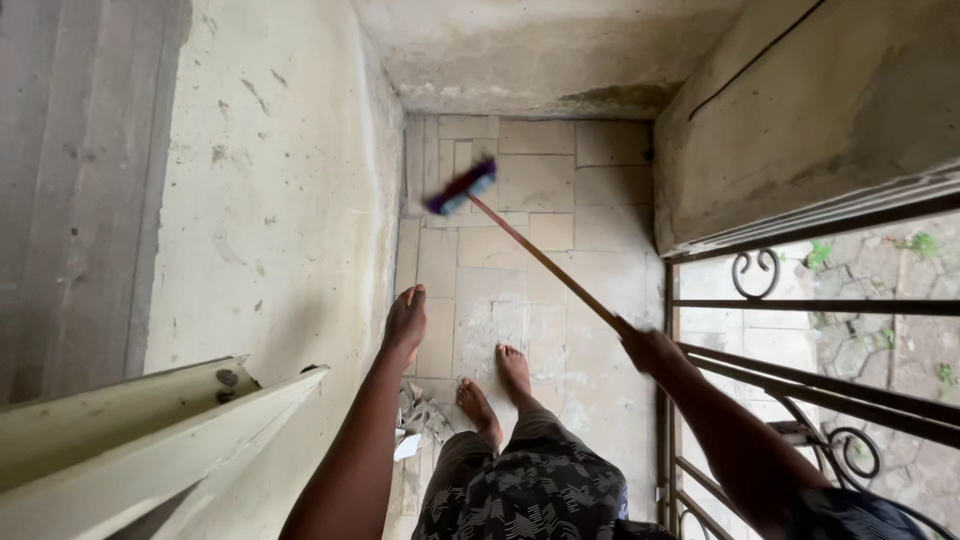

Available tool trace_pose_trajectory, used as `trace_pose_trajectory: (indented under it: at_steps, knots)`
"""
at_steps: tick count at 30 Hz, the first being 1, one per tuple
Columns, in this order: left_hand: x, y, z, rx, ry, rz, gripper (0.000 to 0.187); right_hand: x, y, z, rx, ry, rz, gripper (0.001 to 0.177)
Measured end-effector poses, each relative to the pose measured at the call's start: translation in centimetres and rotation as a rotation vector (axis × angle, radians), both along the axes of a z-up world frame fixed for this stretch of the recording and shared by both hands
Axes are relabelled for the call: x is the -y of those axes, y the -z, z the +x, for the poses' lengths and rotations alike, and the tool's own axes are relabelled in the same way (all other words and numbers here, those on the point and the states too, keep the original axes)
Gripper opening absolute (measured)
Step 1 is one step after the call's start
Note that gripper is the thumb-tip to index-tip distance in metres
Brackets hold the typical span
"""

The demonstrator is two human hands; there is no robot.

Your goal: The person sweeps the tiled floor of a balcony using a long-handled broom, moving debris towards a corner.

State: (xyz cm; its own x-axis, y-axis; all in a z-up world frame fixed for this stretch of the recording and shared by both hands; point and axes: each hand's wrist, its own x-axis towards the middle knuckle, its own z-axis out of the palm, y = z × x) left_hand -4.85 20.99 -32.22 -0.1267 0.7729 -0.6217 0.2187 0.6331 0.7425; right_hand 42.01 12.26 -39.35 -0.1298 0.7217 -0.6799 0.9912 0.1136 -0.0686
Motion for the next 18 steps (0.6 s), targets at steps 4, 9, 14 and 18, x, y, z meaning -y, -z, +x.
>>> trace_pose_trajectory:
  at_steps: [4, 9, 14, 18]
  knots:
    - [-1.4, -0.2, 1.1, -0.062, 0.029, -0.155, 0.057, 14.3, -5.2, 4.3, 0.047, 0.457, -0.2, 0.063]
    - [-2.5, -0.1, 2.2, 0.034, 0.1, -0.021, 0.06, 19.6, -7.7, 2.4, -0.015, 0.559, -0.183, 0.055]
    - [-2.7, -0.5, 3.5, -0.006, 0.1, -0.025, 0.062, 7.4, -2.0, -5.2, -0.086, 0.367, -0.088, 0.045]
    - [-3.1, -0.8, 4.5, 0.013, 0.17, 0.047, 0.062, -8.0, 1.1, -15.3, -0.235, 0.376, 0.086, 0.051]
